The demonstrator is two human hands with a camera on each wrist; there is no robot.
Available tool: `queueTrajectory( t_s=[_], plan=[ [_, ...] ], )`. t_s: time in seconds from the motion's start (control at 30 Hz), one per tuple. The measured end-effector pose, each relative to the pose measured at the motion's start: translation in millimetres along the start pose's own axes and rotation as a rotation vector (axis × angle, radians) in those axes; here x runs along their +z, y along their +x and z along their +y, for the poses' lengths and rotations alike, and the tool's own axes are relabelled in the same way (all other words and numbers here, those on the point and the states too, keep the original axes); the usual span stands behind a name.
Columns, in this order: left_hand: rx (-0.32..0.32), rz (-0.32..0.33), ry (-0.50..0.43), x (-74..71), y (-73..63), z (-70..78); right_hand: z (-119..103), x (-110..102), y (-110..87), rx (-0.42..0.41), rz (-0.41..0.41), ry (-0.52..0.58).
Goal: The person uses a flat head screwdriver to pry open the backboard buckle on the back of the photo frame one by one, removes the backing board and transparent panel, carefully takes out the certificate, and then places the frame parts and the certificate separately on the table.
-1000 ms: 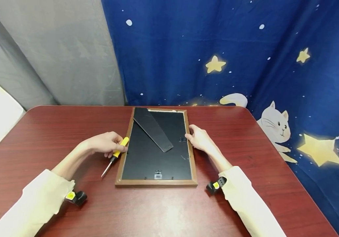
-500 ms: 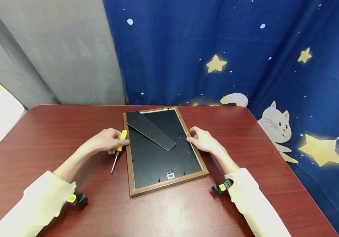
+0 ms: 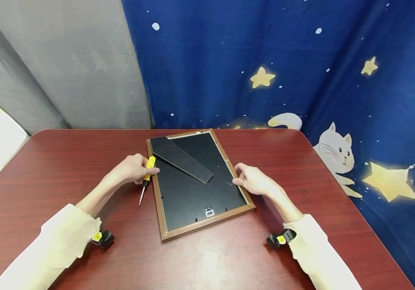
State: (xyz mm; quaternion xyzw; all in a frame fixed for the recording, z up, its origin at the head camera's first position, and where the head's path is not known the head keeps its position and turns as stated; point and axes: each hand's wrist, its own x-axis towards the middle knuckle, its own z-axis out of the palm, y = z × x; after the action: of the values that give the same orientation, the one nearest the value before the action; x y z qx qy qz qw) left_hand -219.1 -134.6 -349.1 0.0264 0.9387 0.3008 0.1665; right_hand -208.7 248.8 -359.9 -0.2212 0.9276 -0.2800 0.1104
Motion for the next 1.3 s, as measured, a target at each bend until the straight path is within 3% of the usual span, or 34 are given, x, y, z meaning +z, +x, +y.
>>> queueTrajectory(
  t_s=[0.13, 0.27, 0.37, 0.47, 0.63, 0.77, 0.93, 1.03, 1.2, 1.3],
  plan=[
    [-0.03, 0.015, 0.054, 6.7, -9.8, 5.2, 9, -4, 10.7, -0.043, 0.058, -0.065],
    [-0.039, -0.015, 0.039, 11.5, -22.7, 7.8, 15, -8, 26.6, -0.068, 0.08, -0.083],
    [-0.017, -0.038, 0.0, 9.5, -28.5, 6.8, 19, -10, 33.6, -0.057, 0.081, -0.096],
    [0.0, -0.011, -0.022, 0.0, -29.0, 1.2, 20, -12, 32.7, -0.036, 0.07, -0.099],
    [0.02, 0.145, -0.03, -24.9, -18.2, -14.3, 21, -17, 16.1, 0.005, 0.05, -0.093],
    [0.091, 0.227, -0.044, -38.2, -0.2, -27.9, 22, -22, -1.8, 0.067, -0.006, -0.045],
    [0.139, 0.189, -0.07, -42.8, 21.8, -38.8, 24, -25, -17.1, 0.187, -0.102, 0.074],
    [0.145, 0.156, -0.084, -42.2, 28.6, -39.2, 24, -25, -19.7, 0.238, -0.12, 0.124],
    [0.138, 0.123, -0.087, -41.6, 29.6, -38.5, 25, -25, -15.0, 0.294, -0.103, 0.155],
    [0.133, 0.084, -0.075, -43.0, 24.7, -39.3, 27, -27, -8.8, 0.329, -0.05, 0.152]
  ],
)
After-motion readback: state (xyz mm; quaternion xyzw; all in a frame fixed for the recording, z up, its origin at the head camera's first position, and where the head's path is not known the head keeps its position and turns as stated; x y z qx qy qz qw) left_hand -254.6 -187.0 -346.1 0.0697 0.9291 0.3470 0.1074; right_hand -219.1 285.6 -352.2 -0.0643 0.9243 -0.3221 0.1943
